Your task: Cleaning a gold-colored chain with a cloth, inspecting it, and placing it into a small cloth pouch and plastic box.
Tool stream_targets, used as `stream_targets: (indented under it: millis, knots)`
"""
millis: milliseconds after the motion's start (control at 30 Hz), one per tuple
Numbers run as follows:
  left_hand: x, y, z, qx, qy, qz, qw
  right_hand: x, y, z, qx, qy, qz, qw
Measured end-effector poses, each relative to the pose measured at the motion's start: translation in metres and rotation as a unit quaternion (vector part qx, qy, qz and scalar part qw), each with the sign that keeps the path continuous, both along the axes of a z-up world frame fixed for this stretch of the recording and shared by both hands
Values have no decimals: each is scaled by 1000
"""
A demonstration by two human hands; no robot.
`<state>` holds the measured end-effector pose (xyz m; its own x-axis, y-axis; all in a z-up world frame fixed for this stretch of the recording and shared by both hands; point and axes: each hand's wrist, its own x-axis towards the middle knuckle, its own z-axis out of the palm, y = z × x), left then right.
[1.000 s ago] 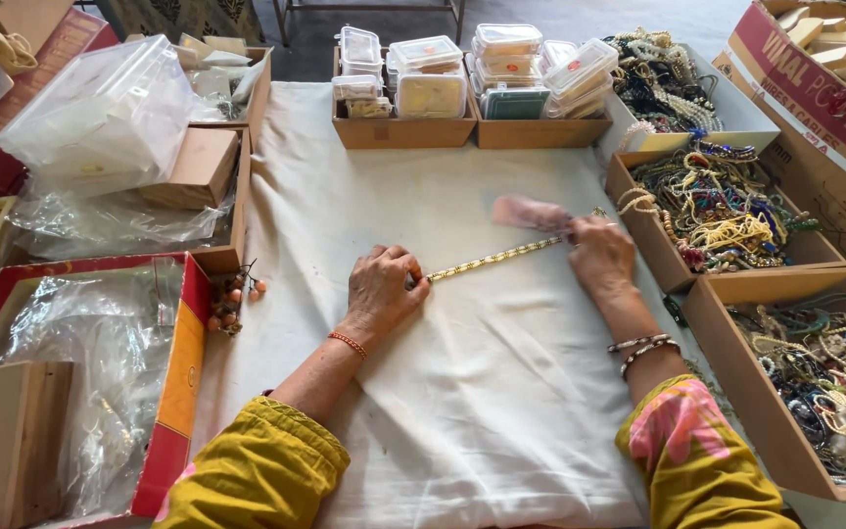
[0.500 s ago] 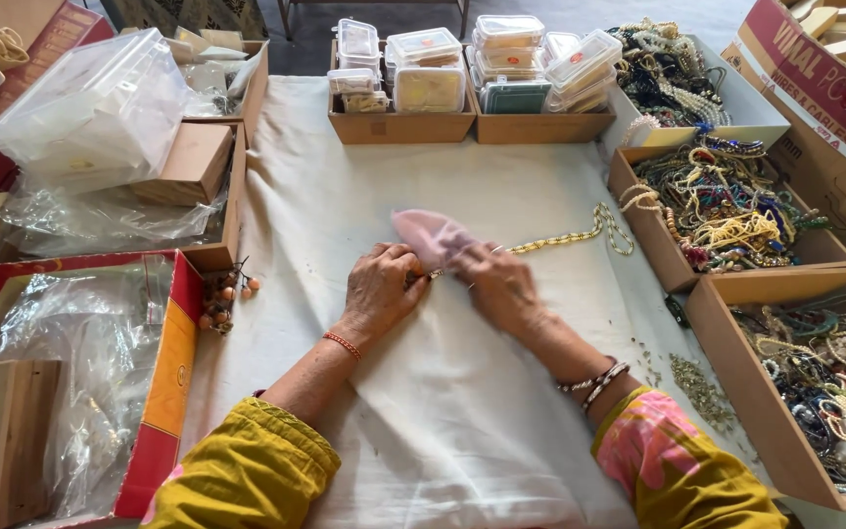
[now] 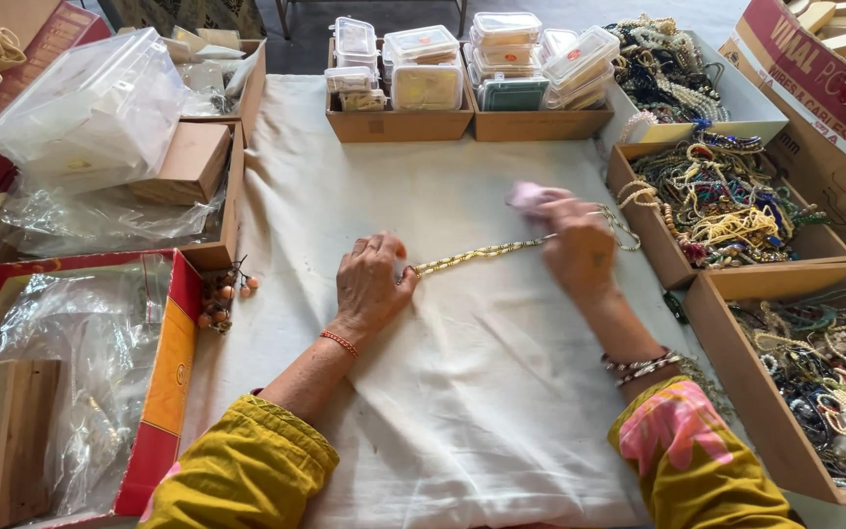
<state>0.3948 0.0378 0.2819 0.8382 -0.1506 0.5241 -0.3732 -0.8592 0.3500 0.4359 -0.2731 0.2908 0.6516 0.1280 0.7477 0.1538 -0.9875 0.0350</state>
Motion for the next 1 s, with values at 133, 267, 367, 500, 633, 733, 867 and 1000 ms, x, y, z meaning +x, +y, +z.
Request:
stream_targets:
  millis: [133, 267, 367, 500, 633, 733, 867, 1000]
  knots:
    - [-13, -6, 16, -32, -100, -56, 993, -55, 82, 36, 11, 19, 290, 957]
    - [-8, -23, -30, -233, 168, -131, 949, -97, 116, 58, 2, -28, 406, 913]
    - [-4, -45, -61, -640, 189, -351, 657, -91, 113, 72, 53, -44, 457, 887]
    - [-28, -43, -2, -676, 255, -314, 616, -82, 108, 49, 103, 38, 504, 857]
    - [-25, -36, 10, -641, 300, -304, 638, -72, 99, 43, 109, 73, 485, 864]
    - [-24, -31, 11, -428, 254, -205, 842, -49, 77, 33, 163, 66, 423, 889]
    - [-16, -14, -5, 69, -130, -118, 982, -10, 46, 9, 316, 46, 204, 925]
    - [-17, -17, -5, 69, -71, -121, 988, -25, 68, 12, 264, 73, 197, 941]
